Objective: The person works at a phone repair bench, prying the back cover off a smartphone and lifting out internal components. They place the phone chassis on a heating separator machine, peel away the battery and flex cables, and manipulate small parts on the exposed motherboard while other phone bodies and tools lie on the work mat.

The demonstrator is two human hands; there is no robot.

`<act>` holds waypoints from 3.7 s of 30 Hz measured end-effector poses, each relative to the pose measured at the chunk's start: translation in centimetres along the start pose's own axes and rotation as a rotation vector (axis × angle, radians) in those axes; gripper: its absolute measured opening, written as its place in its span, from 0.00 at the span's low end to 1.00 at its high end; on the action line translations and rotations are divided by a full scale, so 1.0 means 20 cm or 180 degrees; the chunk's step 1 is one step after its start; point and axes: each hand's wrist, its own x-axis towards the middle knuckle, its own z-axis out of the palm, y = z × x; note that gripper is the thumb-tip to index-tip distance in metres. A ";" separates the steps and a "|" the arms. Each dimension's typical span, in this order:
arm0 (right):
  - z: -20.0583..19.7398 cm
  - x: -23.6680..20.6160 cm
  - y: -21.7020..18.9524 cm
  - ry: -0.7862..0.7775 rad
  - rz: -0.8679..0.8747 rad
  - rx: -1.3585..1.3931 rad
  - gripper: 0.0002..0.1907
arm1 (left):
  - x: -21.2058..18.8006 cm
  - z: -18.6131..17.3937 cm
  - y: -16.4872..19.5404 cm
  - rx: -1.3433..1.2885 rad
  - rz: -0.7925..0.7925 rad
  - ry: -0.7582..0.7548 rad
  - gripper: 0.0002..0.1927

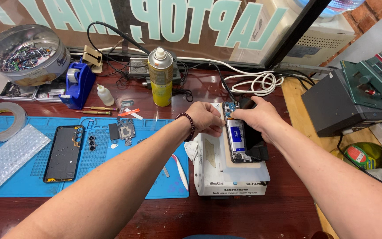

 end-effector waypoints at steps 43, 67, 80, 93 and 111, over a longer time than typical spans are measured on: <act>-0.01 0.00 0.04 0.0051 -0.0096 -0.0116 0.53 | 0.02 0.01 -0.02 0.0199 -0.0017 -0.0024 0.10; -0.01 0.01 0.03 -0.0012 -0.0054 -0.0027 0.54 | -0.01 0.02 0.01 0.0256 -0.0050 0.0010 0.10; -0.01 0.00 0.03 0.0020 -0.0038 -0.0083 0.53 | -0.01 0.02 0.00 0.0283 -0.0011 0.0000 0.10; -0.01 -0.01 0.02 -0.0028 -0.0010 -0.0044 0.53 | -0.01 0.02 0.01 0.0217 -0.0032 0.0018 0.10; -0.01 0.00 0.01 0.0002 -0.0032 -0.0084 0.53 | -0.02 0.02 0.02 0.0241 -0.0024 0.0023 0.10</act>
